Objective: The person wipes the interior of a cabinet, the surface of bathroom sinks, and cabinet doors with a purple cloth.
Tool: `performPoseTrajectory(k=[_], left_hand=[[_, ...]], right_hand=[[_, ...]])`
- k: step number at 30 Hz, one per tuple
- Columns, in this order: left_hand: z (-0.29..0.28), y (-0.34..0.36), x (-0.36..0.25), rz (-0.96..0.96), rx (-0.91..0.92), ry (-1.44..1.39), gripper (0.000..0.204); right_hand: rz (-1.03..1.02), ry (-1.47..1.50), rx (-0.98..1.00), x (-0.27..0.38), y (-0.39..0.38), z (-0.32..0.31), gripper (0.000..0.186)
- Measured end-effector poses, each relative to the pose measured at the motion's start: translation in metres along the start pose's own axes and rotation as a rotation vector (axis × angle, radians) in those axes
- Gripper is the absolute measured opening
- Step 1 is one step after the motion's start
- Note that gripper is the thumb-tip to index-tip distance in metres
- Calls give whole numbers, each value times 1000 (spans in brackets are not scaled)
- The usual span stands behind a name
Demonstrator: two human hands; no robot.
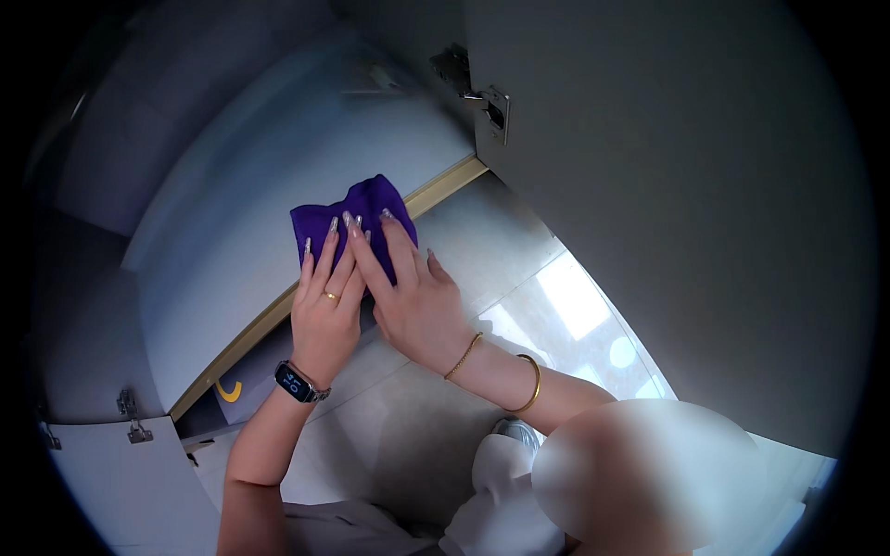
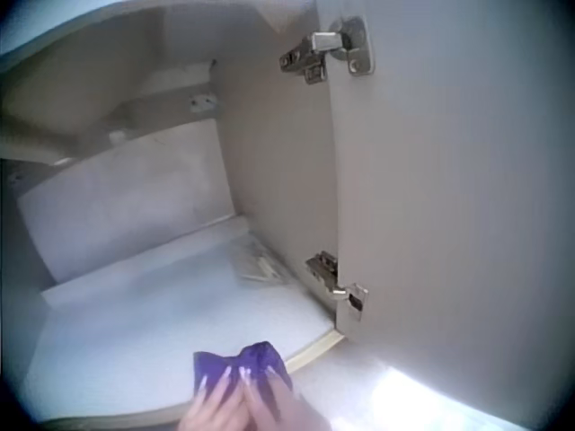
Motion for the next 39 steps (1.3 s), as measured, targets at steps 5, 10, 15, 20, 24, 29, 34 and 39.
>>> performPoseTrajectory(k=[5, 10, 15, 20, 24, 29, 34, 39], left_hand=[[21, 45, -15, 4, 27, -18, 47], [45, 84, -19, 87, 29, 6, 53], [33, 73, -25, 169, 54, 22, 47], [6, 28, -33, 151, 14, 29, 34], [13, 27, -33, 135, -20, 35, 33], [37, 51, -41, 141, -42, 18, 34], [59, 84, -48, 159, -104, 11, 43], [40, 64, -40, 145, 8, -7, 45]], right_hand=[[120, -188, -11, -25, 20, -20, 77], [236, -239, -2, -55, 24, -17, 72], [176, -200, -6, -46, 11, -24, 70], [20, -129, -11, -17, 4, -23, 64], [-28, -205, -36, -18, 7, -21, 57], [-5, -301, -34, -46, 13, -25, 55], [72, -235, -64, -73, 22, -32, 54], [17, -295, -81, -48, 19, -26, 54]])
Point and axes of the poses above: each hand's wrist, its own y-axis towards the middle knuckle, its own z-axis out of the palm, x = y × z, the point moved 6 cm from there along y, towards the middle knuckle, and after that the axes turned 13 degrees about -y, right-handed, at the moved point
